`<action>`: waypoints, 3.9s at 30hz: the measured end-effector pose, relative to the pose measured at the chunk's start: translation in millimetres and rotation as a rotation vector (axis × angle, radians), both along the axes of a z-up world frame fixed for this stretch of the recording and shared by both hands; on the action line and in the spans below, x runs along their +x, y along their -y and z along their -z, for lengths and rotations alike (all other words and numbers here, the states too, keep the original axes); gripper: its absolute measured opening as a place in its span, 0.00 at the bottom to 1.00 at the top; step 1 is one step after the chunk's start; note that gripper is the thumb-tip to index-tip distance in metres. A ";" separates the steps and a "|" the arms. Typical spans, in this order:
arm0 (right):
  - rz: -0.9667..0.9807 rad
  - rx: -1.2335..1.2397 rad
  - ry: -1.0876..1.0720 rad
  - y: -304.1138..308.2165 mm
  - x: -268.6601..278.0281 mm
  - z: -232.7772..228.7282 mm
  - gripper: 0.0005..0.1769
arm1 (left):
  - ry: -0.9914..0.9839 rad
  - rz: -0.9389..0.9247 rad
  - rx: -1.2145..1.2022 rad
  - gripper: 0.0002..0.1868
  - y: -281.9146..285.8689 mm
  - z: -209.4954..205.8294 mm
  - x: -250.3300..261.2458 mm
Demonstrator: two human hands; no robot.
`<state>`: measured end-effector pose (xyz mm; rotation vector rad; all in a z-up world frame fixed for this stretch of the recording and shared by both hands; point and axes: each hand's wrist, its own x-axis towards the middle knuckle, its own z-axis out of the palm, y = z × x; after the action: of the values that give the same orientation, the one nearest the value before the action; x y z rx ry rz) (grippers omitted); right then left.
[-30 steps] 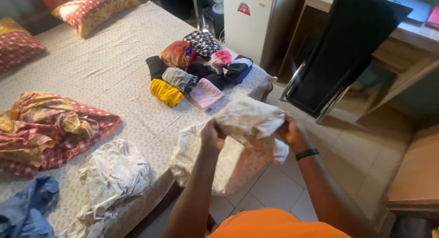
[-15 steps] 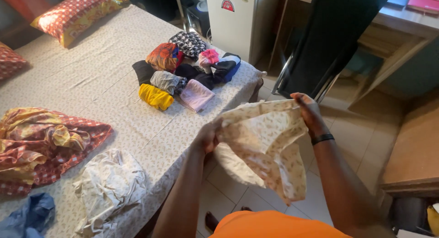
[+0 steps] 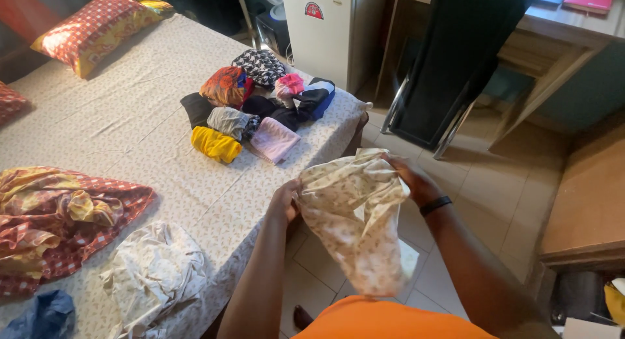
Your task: Folding laundry and organizing it into a drawer in a bedroom.
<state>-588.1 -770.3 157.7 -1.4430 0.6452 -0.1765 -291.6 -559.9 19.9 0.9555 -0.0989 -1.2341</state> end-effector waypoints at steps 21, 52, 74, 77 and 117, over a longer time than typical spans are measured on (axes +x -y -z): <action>0.165 -0.948 -0.193 101.3 -11.4 25.2 0.37 | -0.181 -0.092 -0.196 0.21 1.9 -157.2 -44.3; 0.541 0.700 0.667 27.7 63.5 3.0 0.23 | 1.496 0.248 1.123 0.31 -75.0 -31.7 -88.2; 0.071 -0.850 0.206 6.0 30.6 -18.4 0.44 | -0.111 0.167 -0.298 0.19 42.0 -151.9 9.4; -0.074 -0.693 0.256 -11.7 71.4 19.4 0.42 | -0.134 0.254 -0.273 0.18 61.9 -142.6 13.4; 0.351 -0.715 0.114 17.7 29.8 -19.0 0.18 | -0.044 0.071 -0.293 0.25 8.1 -151.7 -7.0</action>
<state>-558.2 -788.0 176.7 -1.9682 0.7780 -0.8245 -298.6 -568.1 171.6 0.6748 -0.2733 -1.2649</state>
